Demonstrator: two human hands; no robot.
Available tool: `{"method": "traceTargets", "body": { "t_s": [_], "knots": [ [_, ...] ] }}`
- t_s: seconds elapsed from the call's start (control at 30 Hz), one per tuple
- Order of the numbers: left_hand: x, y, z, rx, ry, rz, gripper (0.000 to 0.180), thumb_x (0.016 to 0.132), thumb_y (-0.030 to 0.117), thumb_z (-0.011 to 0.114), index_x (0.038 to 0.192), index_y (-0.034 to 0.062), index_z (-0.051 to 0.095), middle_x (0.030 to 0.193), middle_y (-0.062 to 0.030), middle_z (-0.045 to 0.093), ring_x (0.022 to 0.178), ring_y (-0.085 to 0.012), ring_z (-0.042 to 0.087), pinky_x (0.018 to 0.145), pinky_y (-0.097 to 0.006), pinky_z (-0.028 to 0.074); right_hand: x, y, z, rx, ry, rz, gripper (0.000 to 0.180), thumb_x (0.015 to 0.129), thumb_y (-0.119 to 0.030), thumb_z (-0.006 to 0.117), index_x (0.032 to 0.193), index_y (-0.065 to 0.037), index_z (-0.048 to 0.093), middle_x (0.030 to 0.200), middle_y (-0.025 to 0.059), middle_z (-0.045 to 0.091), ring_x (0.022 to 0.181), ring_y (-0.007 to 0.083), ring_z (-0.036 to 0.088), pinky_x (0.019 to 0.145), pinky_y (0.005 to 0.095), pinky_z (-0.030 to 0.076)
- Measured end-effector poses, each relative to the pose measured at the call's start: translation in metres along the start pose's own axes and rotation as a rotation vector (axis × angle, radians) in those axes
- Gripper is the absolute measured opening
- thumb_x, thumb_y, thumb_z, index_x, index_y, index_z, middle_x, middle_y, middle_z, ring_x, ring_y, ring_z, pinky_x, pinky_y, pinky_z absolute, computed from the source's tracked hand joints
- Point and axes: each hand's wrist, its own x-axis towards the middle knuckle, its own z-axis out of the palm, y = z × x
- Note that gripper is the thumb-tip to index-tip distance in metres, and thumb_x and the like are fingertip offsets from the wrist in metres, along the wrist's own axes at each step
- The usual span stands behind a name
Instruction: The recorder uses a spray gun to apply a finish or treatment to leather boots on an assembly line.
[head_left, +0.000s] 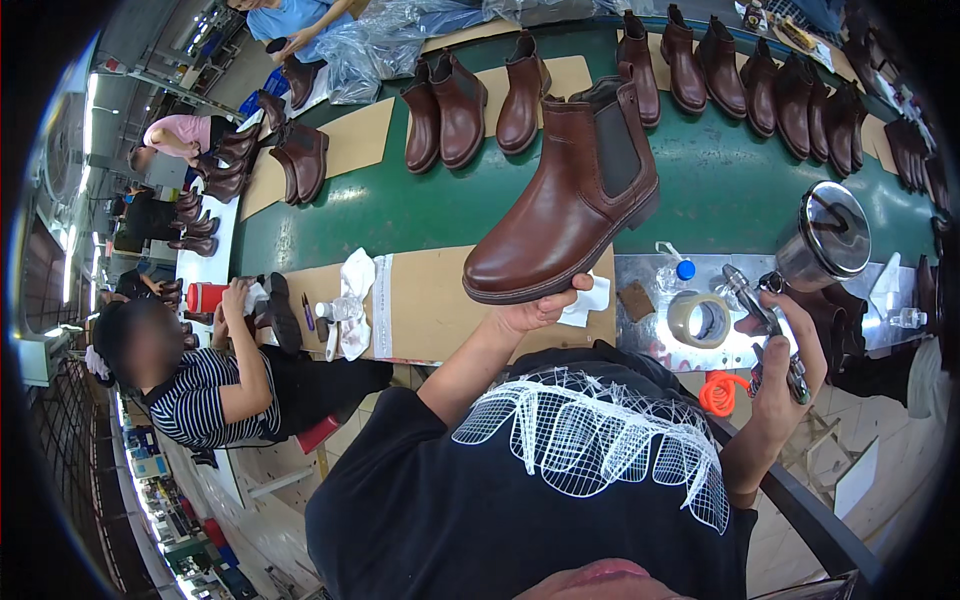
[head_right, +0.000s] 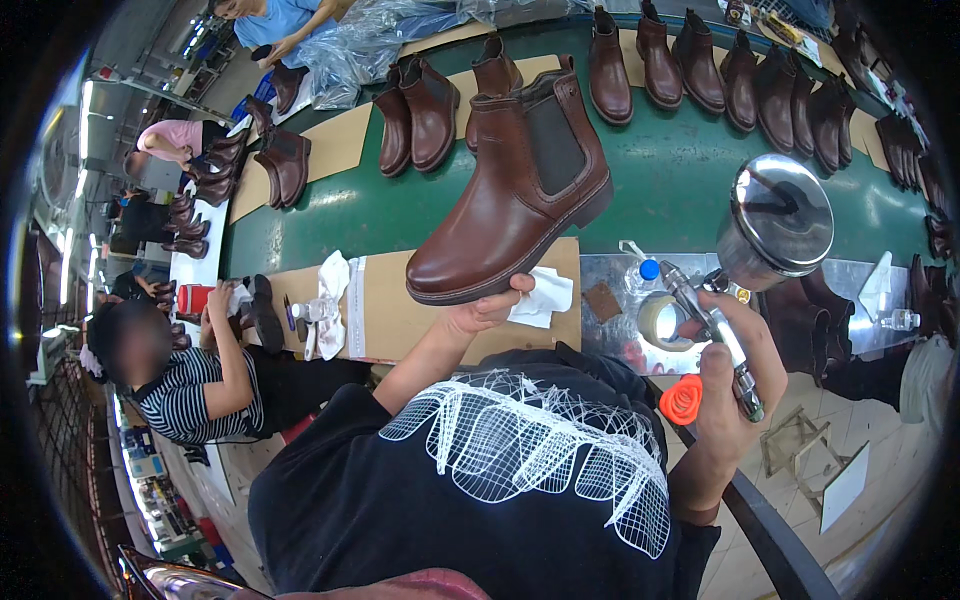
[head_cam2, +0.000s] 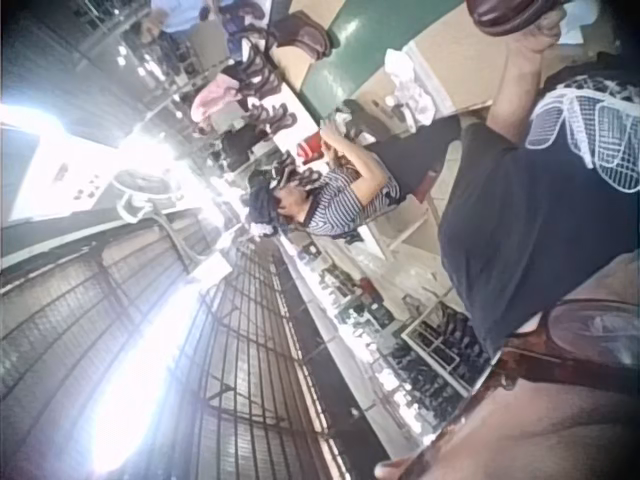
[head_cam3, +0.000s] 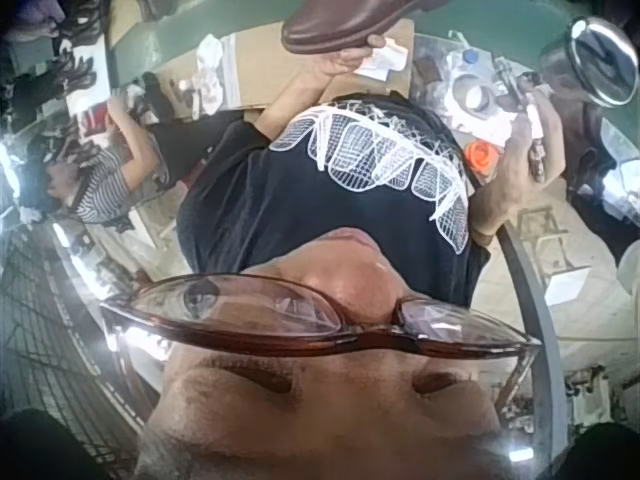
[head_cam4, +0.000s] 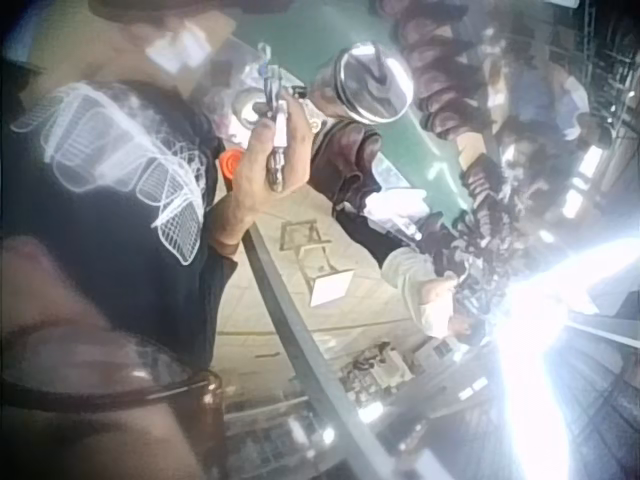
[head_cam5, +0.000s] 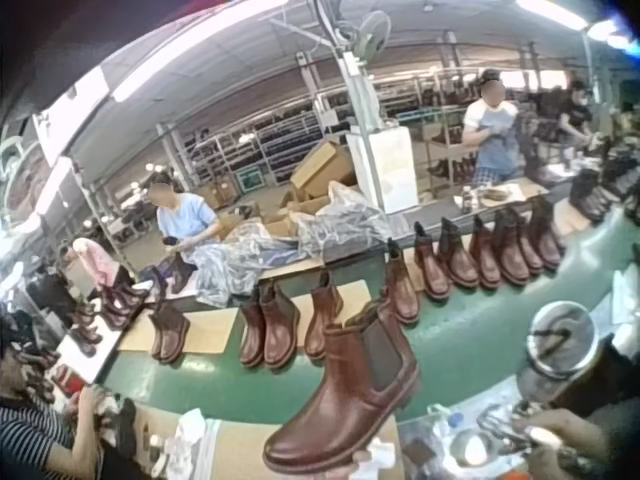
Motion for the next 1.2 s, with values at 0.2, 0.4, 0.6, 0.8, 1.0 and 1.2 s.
{"method": "traceTargets", "body": {
  "t_s": [0.2, 0.4, 0.6, 0.8, 1.0, 1.2],
  "knots": [
    [0.000, 0.006, -0.010, 0.029, -0.072, -0.109, 0.074, 0.095, 0.052, 0.051, 0.146, 0.0017, 0.033, 0.112, -0.0337, 0.046, 0.061, -0.0322, 0.057, 0.045, -0.033, 0.049, 0.002, -0.017, 0.007, 0.069, -0.071, 0.016, 0.043, 0.091, -0.033, 0.066, 0.108, 0.006, 0.067, 0.090, 0.0124, 0.068, 0.083, 0.0173, 0.064, 0.076, 0.0293, 0.047],
    [0.001, 0.002, -0.004, 0.133, 0.018, -0.082, 0.076, 0.096, 0.050, 0.050, 0.146, -0.0038, 0.030, 0.100, -0.0328, 0.047, 0.044, -0.0301, 0.054, 0.031, -0.030, 0.042, 0.007, -0.023, 0.014, 0.020, -0.104, -0.104, 0.040, 0.086, -0.030, 0.068, 0.106, 0.005, 0.068, 0.083, 0.0125, 0.069, 0.075, 0.0172, 0.060, 0.073, 0.0289, 0.043],
    [-0.004, 0.006, -0.012, 0.019, -0.146, -0.184, 0.077, 0.097, 0.054, 0.045, 0.148, -0.0004, 0.027, 0.103, -0.0378, 0.046, 0.043, -0.0305, 0.052, 0.033, -0.030, 0.045, 0.006, -0.016, 0.012, 0.052, -0.116, -0.057, 0.038, 0.084, -0.026, 0.069, 0.107, 0.005, 0.068, 0.083, 0.0128, 0.070, 0.077, 0.0178, 0.062, 0.076, 0.0294, 0.043],
    [-0.005, 0.003, -0.017, -0.039, -0.201, -0.173, 0.081, 0.095, 0.054, 0.047, 0.150, -0.0003, 0.024, 0.102, -0.0398, 0.046, 0.038, -0.0276, 0.050, 0.029, -0.028, 0.042, 0.003, -0.007, 0.007, 0.086, -0.080, -0.056, 0.036, 0.086, -0.022, 0.068, 0.108, 0.007, 0.067, 0.093, 0.0138, 0.070, 0.079, 0.0178, 0.066, 0.073, 0.0276, 0.046],
    [-0.002, 0.006, -0.027, -0.073, -0.210, -0.168, 0.080, 0.095, 0.053, 0.049, 0.149, -0.0004, 0.026, 0.101, -0.0377, 0.047, 0.035, -0.0245, 0.049, 0.027, -0.027, 0.041, 0.004, 0.002, 0.004, 0.097, -0.043, 0.004, 0.032, 0.089, -0.017, 0.065, 0.110, 0.008, 0.066, 0.096, 0.0139, 0.069, 0.083, 0.0171, 0.068, 0.074, 0.0259, 0.050],
    [-0.001, 0.013, -0.027, -0.068, -0.095, -0.155, 0.078, 0.096, 0.052, 0.049, 0.148, -0.0010, 0.027, 0.098, -0.0351, 0.046, 0.034, -0.0248, 0.049, 0.026, -0.026, 0.041, 0.013, 0.000, 0.011, 0.078, -0.078, 0.061, 0.032, 0.087, -0.018, 0.070, 0.109, 0.005, 0.068, 0.089, 0.0100, 0.070, 0.082, 0.0148, 0.066, 0.074, 0.0263, 0.048]
  ]
}}
